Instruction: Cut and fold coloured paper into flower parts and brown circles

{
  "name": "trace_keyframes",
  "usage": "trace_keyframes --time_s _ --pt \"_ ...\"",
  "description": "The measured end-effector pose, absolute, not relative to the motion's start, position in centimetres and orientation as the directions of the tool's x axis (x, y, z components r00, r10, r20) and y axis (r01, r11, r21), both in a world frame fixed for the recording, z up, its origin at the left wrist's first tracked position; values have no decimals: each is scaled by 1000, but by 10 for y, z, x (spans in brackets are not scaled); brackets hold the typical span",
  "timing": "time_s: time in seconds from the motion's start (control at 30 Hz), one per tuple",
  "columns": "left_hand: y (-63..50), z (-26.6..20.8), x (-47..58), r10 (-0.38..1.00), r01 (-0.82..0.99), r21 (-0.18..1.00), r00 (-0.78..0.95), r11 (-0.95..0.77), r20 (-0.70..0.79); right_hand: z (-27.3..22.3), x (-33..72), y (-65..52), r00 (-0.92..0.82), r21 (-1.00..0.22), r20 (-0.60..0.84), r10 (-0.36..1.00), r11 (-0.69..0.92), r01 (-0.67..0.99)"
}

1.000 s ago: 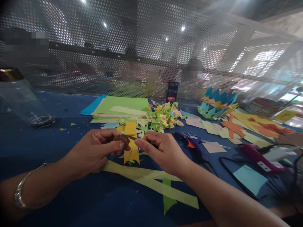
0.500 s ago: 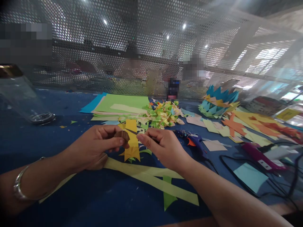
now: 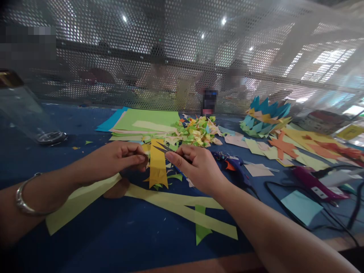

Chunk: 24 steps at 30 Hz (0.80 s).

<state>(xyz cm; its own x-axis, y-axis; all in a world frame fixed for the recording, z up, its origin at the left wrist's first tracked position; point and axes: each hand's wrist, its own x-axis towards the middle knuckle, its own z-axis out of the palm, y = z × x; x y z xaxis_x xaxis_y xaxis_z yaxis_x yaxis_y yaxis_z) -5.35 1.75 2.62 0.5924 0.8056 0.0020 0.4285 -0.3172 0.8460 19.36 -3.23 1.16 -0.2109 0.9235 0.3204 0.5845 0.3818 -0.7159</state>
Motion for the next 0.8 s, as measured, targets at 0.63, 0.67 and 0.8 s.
trace_keyframes --time_s 0.63,0.67,0.8 --pt "6 23 -45 802 180 964 595 -194 50 11 186 -36 -238 -700 284 929 371 610" --pt "5 22 -44 801 161 971 597 -177 47 11 186 -36 -240 -705 284 928 372 603" --pt "-1 21 -42 796 103 989 605 -109 24 12 184 -38 -262 -699 294 919 393 597"
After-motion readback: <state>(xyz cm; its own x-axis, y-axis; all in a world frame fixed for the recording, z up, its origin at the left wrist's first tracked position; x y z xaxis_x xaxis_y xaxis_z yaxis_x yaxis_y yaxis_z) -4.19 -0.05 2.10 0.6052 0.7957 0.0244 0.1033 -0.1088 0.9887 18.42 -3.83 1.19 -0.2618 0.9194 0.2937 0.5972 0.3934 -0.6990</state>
